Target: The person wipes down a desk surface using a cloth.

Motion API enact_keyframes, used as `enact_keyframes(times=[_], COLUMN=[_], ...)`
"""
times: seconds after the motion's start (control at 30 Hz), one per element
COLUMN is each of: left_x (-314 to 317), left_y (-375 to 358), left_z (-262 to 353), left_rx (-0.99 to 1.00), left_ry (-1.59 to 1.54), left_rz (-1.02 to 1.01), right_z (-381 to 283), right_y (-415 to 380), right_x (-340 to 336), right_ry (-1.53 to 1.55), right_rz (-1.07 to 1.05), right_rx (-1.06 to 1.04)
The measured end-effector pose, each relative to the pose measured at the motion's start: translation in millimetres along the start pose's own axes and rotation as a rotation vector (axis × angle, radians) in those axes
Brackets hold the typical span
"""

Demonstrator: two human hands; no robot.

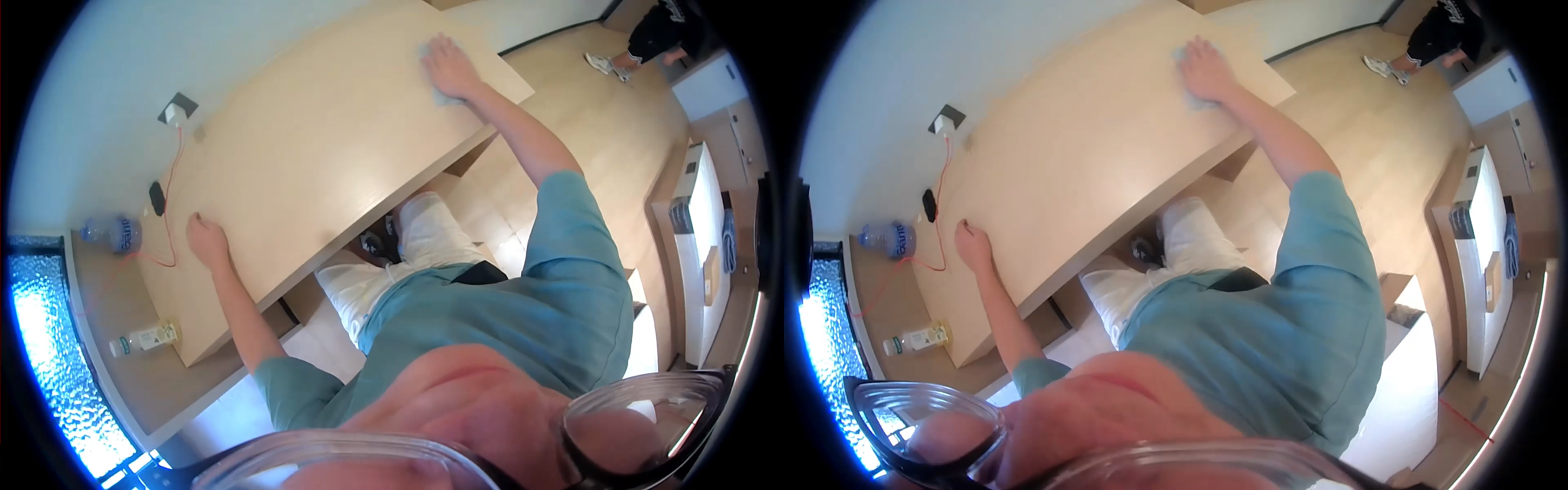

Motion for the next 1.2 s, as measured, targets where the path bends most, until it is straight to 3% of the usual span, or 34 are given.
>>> enact_keyframes(times=[0.07, 0.2, 0.27, 0.3, 0.37, 0.4, 0.47, 0.53, 0.6, 0.67, 0.7, 0.77, 0.83, 0.9, 0.97, 1.03, 1.1, 1.2], left_x=[-7.1, -7.3, -8.1, -5.7, -5.4, -7.1, -7.0, -13.5, -10.4, -2.5, 1.0, 0.7, -0.9, -1.7, -3.2, -2.3, -2.5, 0.2], left_y=[-2.0, 0.9, 0.1, 2.2, 3.5, 1.4, 4.5, -4.2, 1.4, -1.3, 5.1, -0.7, -1.9, -2.8, -2.3, -6.7, -5.0, -5.7], left_z=[10.7, 9.5, 7.7, 10.9, 14.8, 14.2, 18.4, 13.9, 17.3, 3.3, 2.5, -1.4, -2.7, -2.9, 0.8, 0.7, 2.3, 2.3], left_rx=[0.006, -0.006, -0.011, -0.010, -0.029, -0.027, -0.024, -0.007, -0.035, -0.018, -0.004, 0.010, 0.019, 0.031, 0.016, -0.008, 0.024, 0.056], left_ry=[-0.014, 0.005, 0.023, 0.030, 0.057, 0.086, 0.091, 0.096, 0.053, 0.044, 0.027, -0.014, -0.058, -0.095, -0.094, -0.094, -0.057, -0.074], left_rz=[-0.015, 0.010, 0.008, 0.007, 0.000, -0.016, 0.003, 0.019, 0.008, 0.005, 0.020, 0.026, 0.039, 0.008, -0.002, -0.029, -0.022, 0.002], right_z=[44.1, 59.8, 61.4, 65.1, 63.0, 49.6, -2.9, -82.8, -168.9, -253.7, -298.3, -375.3, -434.6, -472.8, -471.2, -447.8, -393.8, -269.4], right_y=[-4.3, 1.7, 8.7, 21.6, 40.1, 46.2, 65.4, 76.4, 76.1, 55.7, 42.2, -6.3, -52.8, -83.0, -84.2, -70.3, -29.2, 40.4], right_x=[0.4, -34.1, -28.7, -13.5, 25.1, 34.9, 43.6, 31.8, 38.8, 43.0, 53.4, 27.3, 28.7, 48.9, 47.8, 34.8, 29.0, 38.2], right_ry=[-0.013, 0.187, 0.055, 0.055, -0.223, -0.207, -0.256, -0.144, -0.047, 0.416, 0.445, 0.467, 0.221, 0.360, 0.495, 0.367, 0.367, 0.318], right_rz=[0.146, 0.249, -0.066, -0.057, 0.406, 0.389, 0.501, 0.034, 0.021, -0.083, 0.038, -0.245, -0.053, -0.027, 0.002, -0.108, -0.220, -0.027], right_rx=[0.037, 0.213, 0.498, 0.482, 0.395, 0.377, 0.085, -0.073, -0.220, -0.226, -0.351, -0.481, -0.758, -0.781, -0.788, -0.860, -0.699, -0.425])
Point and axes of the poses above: each hand's wrist, its own y-axis towards the middle knuckle, its own x-axis out of the palm, z = x × y, the point moved 5 cm from there along y, towards the middle knuckle, and after that the axes turned 9 degrees about -z, right-handed, at the moved point
